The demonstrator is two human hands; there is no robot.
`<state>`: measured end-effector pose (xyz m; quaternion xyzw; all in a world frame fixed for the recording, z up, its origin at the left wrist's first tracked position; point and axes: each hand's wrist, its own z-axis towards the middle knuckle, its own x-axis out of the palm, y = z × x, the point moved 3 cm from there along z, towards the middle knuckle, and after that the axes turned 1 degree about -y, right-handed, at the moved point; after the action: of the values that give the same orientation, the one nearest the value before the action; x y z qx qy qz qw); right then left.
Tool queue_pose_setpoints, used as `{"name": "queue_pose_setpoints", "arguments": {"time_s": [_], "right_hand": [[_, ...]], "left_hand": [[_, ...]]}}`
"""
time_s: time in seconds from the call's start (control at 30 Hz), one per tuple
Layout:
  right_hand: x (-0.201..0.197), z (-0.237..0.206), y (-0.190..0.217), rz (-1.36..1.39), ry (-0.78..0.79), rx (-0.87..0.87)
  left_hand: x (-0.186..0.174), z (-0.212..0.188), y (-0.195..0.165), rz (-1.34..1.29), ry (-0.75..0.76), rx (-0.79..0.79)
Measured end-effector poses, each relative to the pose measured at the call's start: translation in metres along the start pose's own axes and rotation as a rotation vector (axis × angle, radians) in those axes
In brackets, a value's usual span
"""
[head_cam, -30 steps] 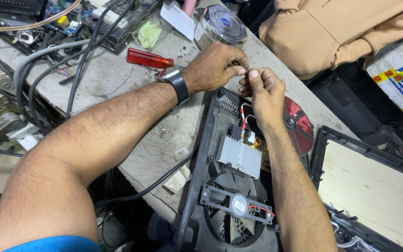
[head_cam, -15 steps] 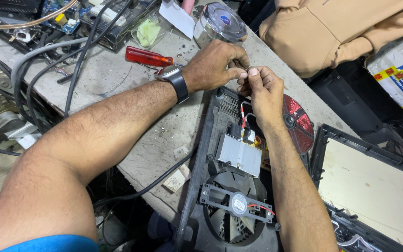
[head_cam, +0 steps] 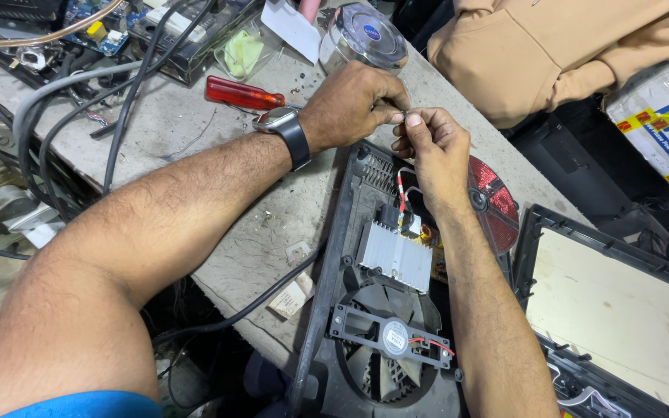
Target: The person holds a small blue cylindrical component and repeatedly twists it with both hands over an open electronics chassis. The person does not install the component or use any tools during the clip.
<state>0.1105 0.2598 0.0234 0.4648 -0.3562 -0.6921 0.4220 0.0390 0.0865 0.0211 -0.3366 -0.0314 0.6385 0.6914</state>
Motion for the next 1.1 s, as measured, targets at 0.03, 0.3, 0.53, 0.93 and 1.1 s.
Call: {"name": "queue_pose_setpoints", "arguments": {"time_s": [0.03, 0.3, 0.53, 0.93, 1.1], "right_hand": [[0.0, 0.0001, -0.0001, 0.009, 0.004, 0.002], [-0.0003, 0.0006, -0.0028, 0.002, 0.01, 0.022], [0.0008, 0.0, -0.0003, 0.02, 0.017, 0.032], [0.0033, -0.0018, 0.0034, 0.025, 0.011, 0.022], [0.0026, -0.0025, 0.0025, 0.046, 0.004, 0.018]], "left_hand": [[-0.0003, 0.0001, -0.0007, 0.003, -0.008, 0.012], [0.0, 0.0005, 0.0009, -0.002, -0.003, 0.008], [0.0008, 0.0005, 0.0021, -0.041, 0.015, 0.034], [0.0065, -0.0008, 0.0048, -0.052, 0.031, 0.019], [0.0067, -0.0011, 0.007, -0.028, 0.065, -0.001]]}}
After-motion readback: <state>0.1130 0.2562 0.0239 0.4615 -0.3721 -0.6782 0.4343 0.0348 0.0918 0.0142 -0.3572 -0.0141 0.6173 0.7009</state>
